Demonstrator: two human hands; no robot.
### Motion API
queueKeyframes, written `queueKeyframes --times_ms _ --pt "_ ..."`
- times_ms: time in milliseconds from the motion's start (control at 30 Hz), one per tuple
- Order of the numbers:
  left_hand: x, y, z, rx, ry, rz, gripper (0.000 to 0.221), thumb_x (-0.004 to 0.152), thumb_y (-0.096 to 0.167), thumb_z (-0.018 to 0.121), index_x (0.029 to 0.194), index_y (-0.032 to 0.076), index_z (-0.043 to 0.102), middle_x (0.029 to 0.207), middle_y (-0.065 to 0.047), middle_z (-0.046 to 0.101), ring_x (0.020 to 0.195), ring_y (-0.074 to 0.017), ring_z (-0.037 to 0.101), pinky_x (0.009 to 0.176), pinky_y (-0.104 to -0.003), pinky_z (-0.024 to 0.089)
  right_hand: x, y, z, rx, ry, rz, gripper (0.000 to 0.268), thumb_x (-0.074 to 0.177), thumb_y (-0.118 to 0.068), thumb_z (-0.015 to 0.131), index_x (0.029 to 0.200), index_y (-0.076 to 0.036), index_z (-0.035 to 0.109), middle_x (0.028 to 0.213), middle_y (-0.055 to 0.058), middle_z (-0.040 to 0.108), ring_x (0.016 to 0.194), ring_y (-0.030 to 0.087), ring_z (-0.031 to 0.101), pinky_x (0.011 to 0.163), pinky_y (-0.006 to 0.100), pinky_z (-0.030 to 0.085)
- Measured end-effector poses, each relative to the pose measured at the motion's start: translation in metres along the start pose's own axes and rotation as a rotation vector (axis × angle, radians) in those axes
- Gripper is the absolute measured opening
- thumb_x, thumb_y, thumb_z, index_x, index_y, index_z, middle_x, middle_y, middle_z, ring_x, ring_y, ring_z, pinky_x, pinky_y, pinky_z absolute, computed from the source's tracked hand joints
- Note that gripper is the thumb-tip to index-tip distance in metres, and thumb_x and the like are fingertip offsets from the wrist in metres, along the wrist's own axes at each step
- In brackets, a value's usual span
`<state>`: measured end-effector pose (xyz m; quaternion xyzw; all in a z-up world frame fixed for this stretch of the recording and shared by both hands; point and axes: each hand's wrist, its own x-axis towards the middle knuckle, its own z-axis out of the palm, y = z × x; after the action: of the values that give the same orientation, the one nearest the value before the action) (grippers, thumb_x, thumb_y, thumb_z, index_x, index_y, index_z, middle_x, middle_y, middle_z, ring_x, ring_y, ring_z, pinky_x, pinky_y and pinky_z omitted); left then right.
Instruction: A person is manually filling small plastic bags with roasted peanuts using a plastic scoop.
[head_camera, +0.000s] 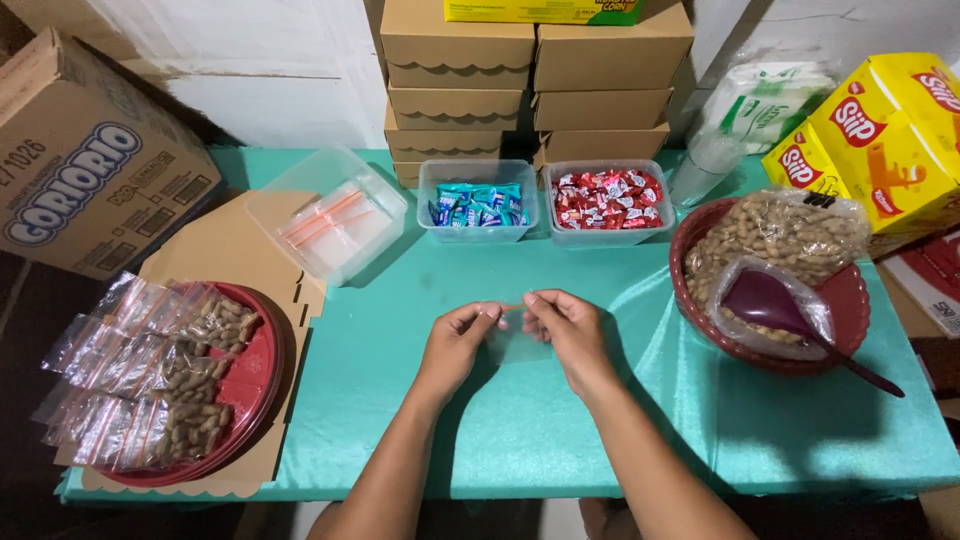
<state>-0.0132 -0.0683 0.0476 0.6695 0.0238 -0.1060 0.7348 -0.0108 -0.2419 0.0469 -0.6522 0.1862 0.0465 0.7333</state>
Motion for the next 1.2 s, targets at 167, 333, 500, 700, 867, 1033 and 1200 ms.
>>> queueKeyframes --times_ms 167,333,500,700,867,1033,1200 --pt "-0.004 0.007 0.002 0.013 -0.008 -0.035 0.017 0.1 0.015 0.067 0.103 0.009 0.083 0.082 0.0 0.076 0.08 -0.0086 0.058 0.081 -0.026 0.051 -0.001 -0.001 0.0 -0.01 -0.012 0.009 0.019 0.095 -0.021 0.074 0.102 -0.003 0.077 0.084 0.01 0.075 0.073 0.018 0.073 0.065 0.025 0.056" --pt "0.001 -0.004 0.0 0.017 0.001 -0.048 0.013 0.098 0.015 0.07 0.101 0.011 0.082 0.078 0.0 0.074 0.077 -0.0077 0.06 0.078 -0.024 0.051 0.002 0.006 0.001 -0.01 -0.029 0.006 0.019 0.095 -0.021 0.075 0.102 -0.003 0.079 0.082 0.01 0.074 0.075 0.017 0.073 0.069 0.027 0.057" --pt "0.005 -0.011 0.0 0.017 0.032 -0.051 0.009 0.093 0.012 0.074 0.098 0.009 0.081 0.071 0.003 0.067 0.073 -0.0072 0.056 0.072 -0.023 0.048 -0.001 0.002 0.003 -0.01 -0.037 0.005 0.017 0.094 -0.02 0.076 0.101 -0.004 0.079 0.08 0.01 0.073 0.074 0.018 0.072 0.066 0.025 0.056" --pt "0.007 -0.017 -0.001 0.024 0.069 -0.042 0.008 0.09 0.013 0.081 0.095 0.007 0.08 0.067 0.003 0.061 0.07 -0.0066 0.054 0.068 -0.022 0.044 -0.009 -0.009 0.007 -0.093 0.014 -0.081 0.017 0.091 -0.017 0.079 0.098 -0.002 0.078 0.078 0.009 0.071 0.071 0.016 0.067 0.062 0.025 0.051" --pt "0.003 -0.011 0.001 0.186 0.133 0.091 0.011 0.088 0.016 0.084 0.095 0.008 0.081 0.07 -0.003 0.065 0.071 -0.0105 0.058 0.069 -0.027 0.05 0.009 0.019 -0.003 -0.249 0.092 -0.168 0.021 0.086 -0.028 0.085 0.082 -0.01 0.077 0.062 0.006 0.065 0.058 0.011 0.06 0.054 0.024 0.047" --pt "-0.006 -0.006 0.003 0.472 0.183 0.41 0.007 0.086 0.012 0.084 0.092 0.014 0.08 0.076 -0.003 0.073 0.075 -0.0197 0.07 0.072 -0.033 0.058 -0.003 0.004 0.005 -0.25 0.025 -0.087 0.014 0.086 -0.021 0.076 0.083 -0.008 0.08 0.065 0.01 0.071 0.054 0.014 0.067 0.048 0.024 0.048" --pt "-0.009 -0.004 0.003 0.567 0.152 0.613 0.01 0.087 0.01 0.081 0.093 0.016 0.075 0.082 0.0 0.073 0.083 -0.0213 0.072 0.078 -0.035 0.059 -0.006 0.001 0.007 -0.188 -0.006 -0.087 0.016 0.085 -0.013 0.071 0.093 -0.003 0.08 0.077 0.016 0.077 0.061 0.018 0.072 0.052 0.025 0.054"
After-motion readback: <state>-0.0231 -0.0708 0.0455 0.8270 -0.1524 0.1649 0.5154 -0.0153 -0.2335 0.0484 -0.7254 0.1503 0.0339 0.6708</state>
